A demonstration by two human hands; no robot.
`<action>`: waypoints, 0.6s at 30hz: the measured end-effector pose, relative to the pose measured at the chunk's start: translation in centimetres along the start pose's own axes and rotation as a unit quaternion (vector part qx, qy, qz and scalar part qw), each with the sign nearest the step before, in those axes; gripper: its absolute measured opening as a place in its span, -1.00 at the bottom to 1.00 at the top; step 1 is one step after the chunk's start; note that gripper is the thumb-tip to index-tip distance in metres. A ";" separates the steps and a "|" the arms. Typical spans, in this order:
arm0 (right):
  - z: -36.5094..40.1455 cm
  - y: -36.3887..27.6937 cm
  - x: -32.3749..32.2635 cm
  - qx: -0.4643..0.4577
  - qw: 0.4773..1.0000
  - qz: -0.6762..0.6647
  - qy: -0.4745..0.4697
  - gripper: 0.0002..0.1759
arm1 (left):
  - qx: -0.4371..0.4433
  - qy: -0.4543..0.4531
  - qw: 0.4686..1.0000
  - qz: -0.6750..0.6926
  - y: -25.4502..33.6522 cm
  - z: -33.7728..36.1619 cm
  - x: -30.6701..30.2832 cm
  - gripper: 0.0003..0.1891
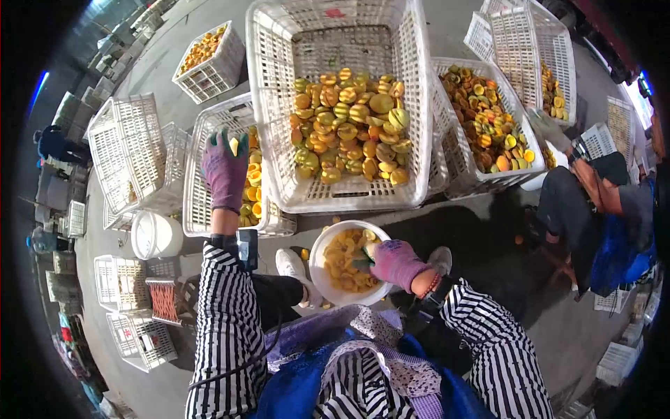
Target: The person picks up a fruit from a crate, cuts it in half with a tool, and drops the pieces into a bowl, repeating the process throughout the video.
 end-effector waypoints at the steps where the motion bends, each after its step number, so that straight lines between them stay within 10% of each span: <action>1: 0.0 0.0 -0.3 -0.018 0.999 -0.024 0.024 -0.51 | 0.019 -0.014 0.997 0.068 1.7 -0.5 0.4 -0.72; 5: 0.7 0.0 -2.3 -0.021 0.998 -0.039 0.041 -0.46 | 0.029 -0.249 0.930 0.269 8.9 2.1 8.8 -0.73; 10: 1.4 -0.4 -4.8 -0.022 0.994 -0.095 0.056 -0.43 | 0.103 -0.568 0.813 0.076 12.5 13.6 20.6 -0.44; 18: 1.5 0.6 -9.3 -0.004 0.969 -0.176 0.172 -0.46 | -0.040 -0.578 0.799 0.165 12.0 12.7 20.6 -0.61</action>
Point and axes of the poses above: each hand's wrist, its own z-axis away from the middle knuckle, its own x-axis out of the palm, y = z × x, the point moved 8 cm from there along -z, towards the middle knuckle, and after that the axes turned 7 degrees about x, right-handed, at the moved point
